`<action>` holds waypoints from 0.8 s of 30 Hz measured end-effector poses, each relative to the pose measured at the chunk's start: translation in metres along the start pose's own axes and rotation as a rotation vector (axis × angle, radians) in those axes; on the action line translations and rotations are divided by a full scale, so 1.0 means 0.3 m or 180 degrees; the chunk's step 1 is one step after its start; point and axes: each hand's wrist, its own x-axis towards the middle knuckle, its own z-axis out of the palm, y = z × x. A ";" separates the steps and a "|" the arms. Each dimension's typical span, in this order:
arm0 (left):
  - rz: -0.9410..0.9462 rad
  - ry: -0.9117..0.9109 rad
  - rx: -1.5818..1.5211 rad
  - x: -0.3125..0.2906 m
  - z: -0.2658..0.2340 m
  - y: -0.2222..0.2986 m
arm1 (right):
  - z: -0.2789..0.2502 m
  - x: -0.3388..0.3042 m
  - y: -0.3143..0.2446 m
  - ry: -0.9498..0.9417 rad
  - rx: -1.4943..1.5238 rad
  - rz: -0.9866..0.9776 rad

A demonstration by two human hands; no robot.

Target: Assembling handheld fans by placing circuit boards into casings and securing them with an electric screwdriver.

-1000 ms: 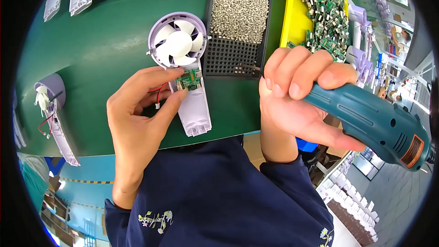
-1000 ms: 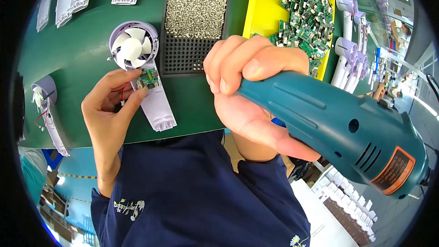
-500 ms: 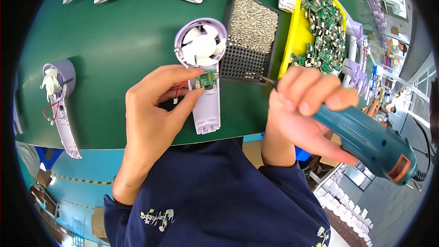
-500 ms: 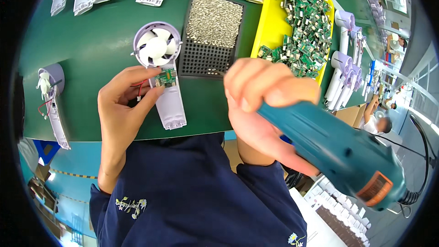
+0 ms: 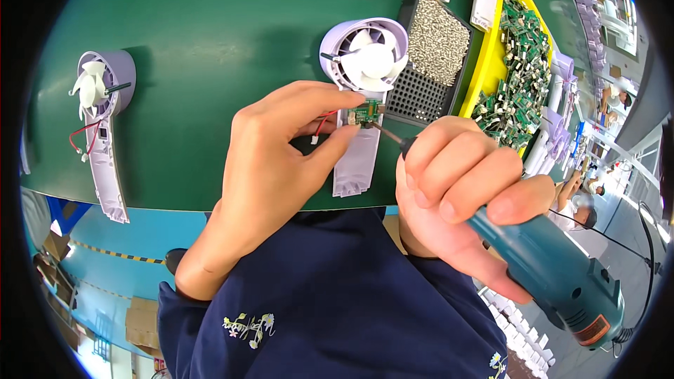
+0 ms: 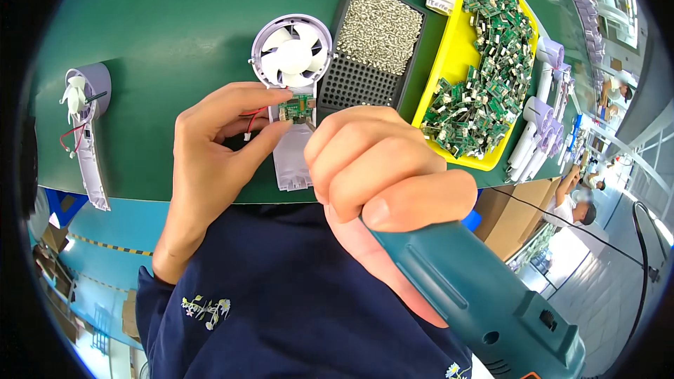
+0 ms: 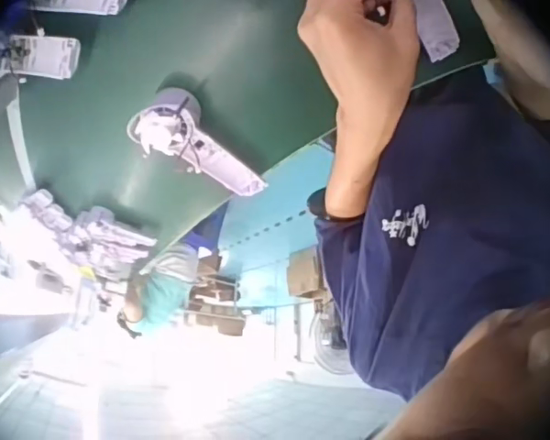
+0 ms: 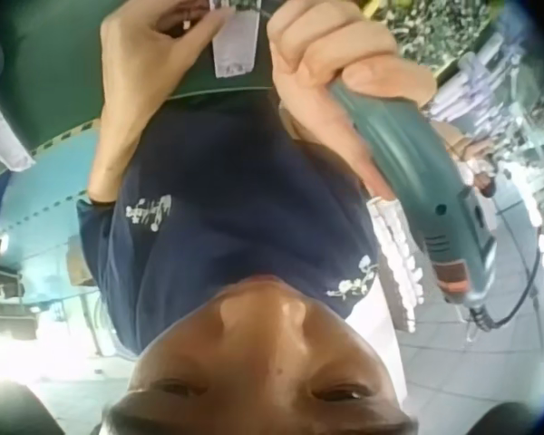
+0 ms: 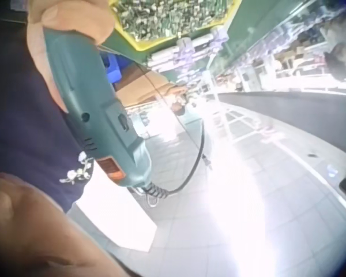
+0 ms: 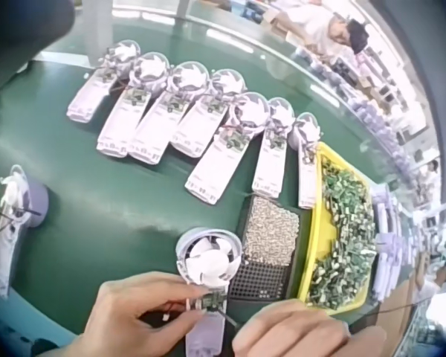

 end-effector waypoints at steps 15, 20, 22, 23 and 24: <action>-0.0123 0.0004 -0.0095 0.010 -0.002 0.013 | 0.013 -0.004 0.023 0.0289 0.0015 -0.0251; 0.0012 0.0045 -0.0524 -0.027 -0.017 0.064 | -0.041 -0.092 -0.125 0.1251 -0.0478 0.0841; 0.0395 0.0019 -0.0071 -0.042 -0.042 0.071 | -0.049 -0.130 -0.126 0.1185 -0.0792 0.2064; 0.0549 0.0078 -0.0175 -0.046 -0.036 0.062 | -0.035 -0.151 -0.125 0.1262 -0.1054 0.2551; 0.0561 0.0052 -0.0170 -0.051 -0.030 0.075 | -0.035 -0.171 -0.132 0.1405 -0.0696 0.2774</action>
